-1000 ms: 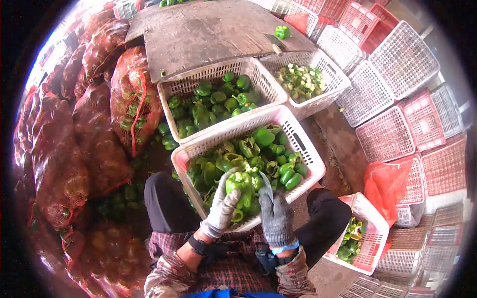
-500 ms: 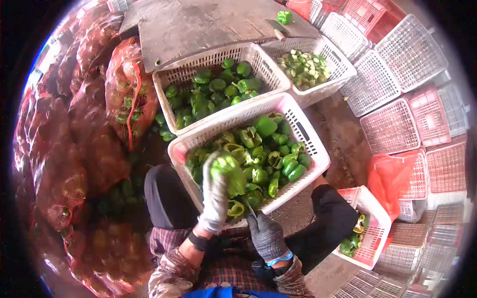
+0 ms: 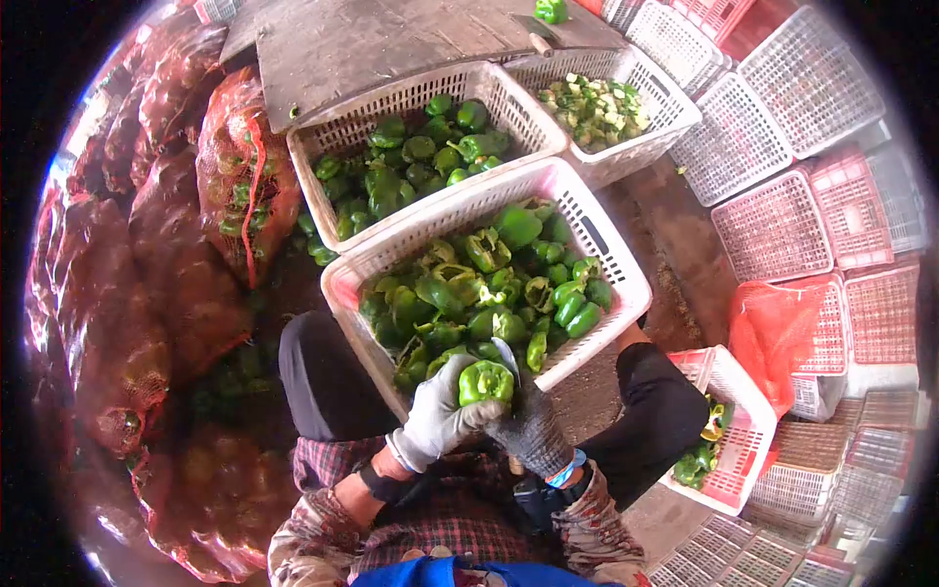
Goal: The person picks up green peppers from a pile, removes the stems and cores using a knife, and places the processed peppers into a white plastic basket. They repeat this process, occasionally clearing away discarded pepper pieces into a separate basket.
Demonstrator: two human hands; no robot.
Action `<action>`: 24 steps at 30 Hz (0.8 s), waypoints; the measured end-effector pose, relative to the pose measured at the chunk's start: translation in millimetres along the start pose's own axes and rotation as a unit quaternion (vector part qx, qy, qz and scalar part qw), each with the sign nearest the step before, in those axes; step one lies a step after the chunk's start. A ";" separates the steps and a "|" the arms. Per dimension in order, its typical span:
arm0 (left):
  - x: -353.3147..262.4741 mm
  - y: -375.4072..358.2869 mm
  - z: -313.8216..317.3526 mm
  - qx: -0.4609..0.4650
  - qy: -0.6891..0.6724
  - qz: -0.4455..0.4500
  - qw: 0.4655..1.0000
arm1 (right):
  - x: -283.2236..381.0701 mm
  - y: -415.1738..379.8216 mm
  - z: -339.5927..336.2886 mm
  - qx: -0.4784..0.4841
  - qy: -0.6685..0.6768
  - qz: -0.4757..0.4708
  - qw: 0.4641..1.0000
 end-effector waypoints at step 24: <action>-16.1 6.8 -15.6 -0.122 0.243 0.215 0.938 | -21.1 2.2 -9.3 0.013 0.043 0.162 0.986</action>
Point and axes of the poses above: each hand's wrist, its own y-axis towards the middle knuckle, its own z-axis out of the palm, x = y × z, the point moved 6 cm from there along y, towards the middle knuckle, and after that the axes turned 11 degrees about -x, right-handed, at the moved point
